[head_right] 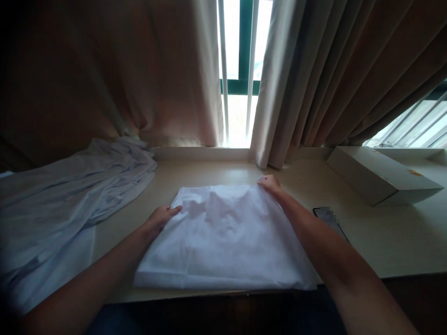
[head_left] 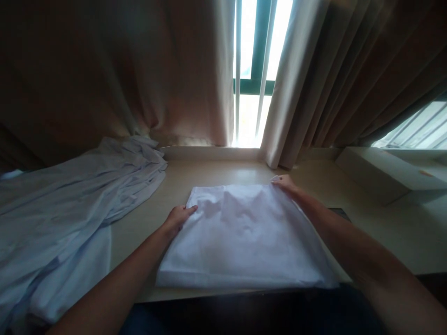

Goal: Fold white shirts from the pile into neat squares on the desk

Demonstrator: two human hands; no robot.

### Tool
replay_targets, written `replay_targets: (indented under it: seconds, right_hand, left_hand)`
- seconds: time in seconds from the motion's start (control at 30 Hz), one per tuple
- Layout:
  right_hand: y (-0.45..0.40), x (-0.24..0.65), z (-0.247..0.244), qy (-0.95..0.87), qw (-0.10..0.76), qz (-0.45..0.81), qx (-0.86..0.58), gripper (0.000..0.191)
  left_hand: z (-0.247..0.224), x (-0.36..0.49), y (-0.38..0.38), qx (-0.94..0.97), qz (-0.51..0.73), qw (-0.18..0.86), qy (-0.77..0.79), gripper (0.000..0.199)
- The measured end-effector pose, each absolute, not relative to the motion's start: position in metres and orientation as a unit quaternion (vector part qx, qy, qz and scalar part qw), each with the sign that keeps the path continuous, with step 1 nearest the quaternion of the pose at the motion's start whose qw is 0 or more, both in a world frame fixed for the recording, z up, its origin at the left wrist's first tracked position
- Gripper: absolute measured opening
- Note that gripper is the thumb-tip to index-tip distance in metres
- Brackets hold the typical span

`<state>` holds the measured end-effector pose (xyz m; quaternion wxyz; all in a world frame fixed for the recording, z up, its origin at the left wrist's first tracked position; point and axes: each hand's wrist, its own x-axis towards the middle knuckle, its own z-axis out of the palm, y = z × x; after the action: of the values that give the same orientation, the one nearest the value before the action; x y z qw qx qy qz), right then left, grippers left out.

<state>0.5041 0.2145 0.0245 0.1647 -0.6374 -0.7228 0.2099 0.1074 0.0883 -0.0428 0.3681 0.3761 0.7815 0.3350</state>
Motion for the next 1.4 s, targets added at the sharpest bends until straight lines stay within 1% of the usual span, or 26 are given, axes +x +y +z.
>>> replay_targets:
  seconds: [0.03, 0.1, 0.17, 0.27, 0.33, 0.43, 0.53, 0.6, 0.73, 0.83, 0.9, 0.97, 1.03, 1.13, 1.23, 1.33, 1.4]
  right_hand:
    - [0.199, 0.485, 0.028, -0.757, 0.148, 0.164, -0.615, 0.029]
    - [0.152, 0.443, 0.026, -0.825, 0.141, 0.058, -0.544, 0.027]
    - [0.093, 0.403, 0.013, -0.868, 0.131, 0.061, -0.475, 0.018]
    - [0.011, 0.364, -0.016, -0.954, 0.100, 0.067, -0.275, 0.012]
    - [-0.021, 0.356, -0.030, -0.969, 0.089, 0.066, -0.221, 0.011]
    - [-0.033, 0.362, -0.034, -0.972, 0.068, 0.089, -0.208, 0.012]
    - [-0.016, 0.376, -0.016, -0.963, 0.043, 0.136, -0.230, 0.016]
    - [0.004, 0.389, 0.003, -0.946, 0.054, 0.167, -0.271, 0.016]
    - [0.077, 0.428, 0.048, -0.887, 0.160, 0.240, -0.361, 0.018]
    - [0.155, 0.468, 0.074, -0.847, 0.199, 0.243, -0.429, 0.026]
    - [0.202, 0.496, 0.079, -0.827, 0.210, 0.234, -0.466, 0.032]
    - [0.237, 0.520, 0.072, -0.782, 0.204, 0.239, -0.539, 0.030]
    - [0.254, 0.539, 0.053, -0.719, 0.217, 0.216, -0.624, 0.028]
    - [0.248, 0.557, 0.012, -0.646, 0.206, 0.156, -0.718, 0.043]
    - [0.217, 0.574, -0.026, -0.636, 0.177, 0.142, -0.737, 0.052]
    - [0.184, 0.596, -0.049, -0.626, 0.146, 0.147, -0.752, 0.048]
    - [0.168, 0.609, -0.055, -0.607, 0.157, 0.156, -0.763, 0.043]
  left_hand:
    - [-0.048, 0.104, 0.088, 0.398, 0.328, 0.334, 0.789, 0.041]
    - [-0.059, 0.097, 0.088, 0.437, 0.305, 0.286, 0.796, 0.040]
    - [-0.065, 0.092, 0.086, 0.455, 0.302, 0.259, 0.796, 0.042]
    - [-0.064, 0.092, 0.079, 0.466, 0.326, 0.265, 0.778, 0.045]
    - [-0.059, 0.096, 0.074, 0.467, 0.339, 0.270, 0.771, 0.044]
    - [-0.056, 0.098, 0.072, 0.464, 0.343, 0.269, 0.771, 0.043]
    - [-0.061, 0.095, 0.074, 0.466, 0.345, 0.273, 0.768, 0.045]
    - [-0.065, 0.092, 0.076, 0.466, 0.347, 0.278, 0.765, 0.046]
    - [-0.069, 0.090, 0.077, 0.463, 0.346, 0.287, 0.764, 0.046]
    - [-0.069, 0.089, 0.077, 0.459, 0.350, 0.289, 0.764, 0.046]
    - [-0.070, 0.088, 0.077, 0.452, 0.358, 0.296, 0.761, 0.047]
    - [-0.073, 0.086, 0.077, 0.447, 0.367, 0.305, 0.756, 0.048]
    - [-0.075, 0.083, 0.077, 0.445, 0.375, 0.308, 0.753, 0.048]
    - [-0.078, 0.079, 0.078, 0.444, 0.379, 0.308, 0.751, 0.049]
    - [-0.079, 0.078, 0.079, 0.441, 0.380, 0.312, 0.751, 0.050]
    - [-0.079, 0.077, 0.080, 0.436, 0.383, 0.317, 0.750, 0.051]
    - [-0.078, 0.077, 0.082, 0.433, 0.384, 0.315, 0.752, 0.050]
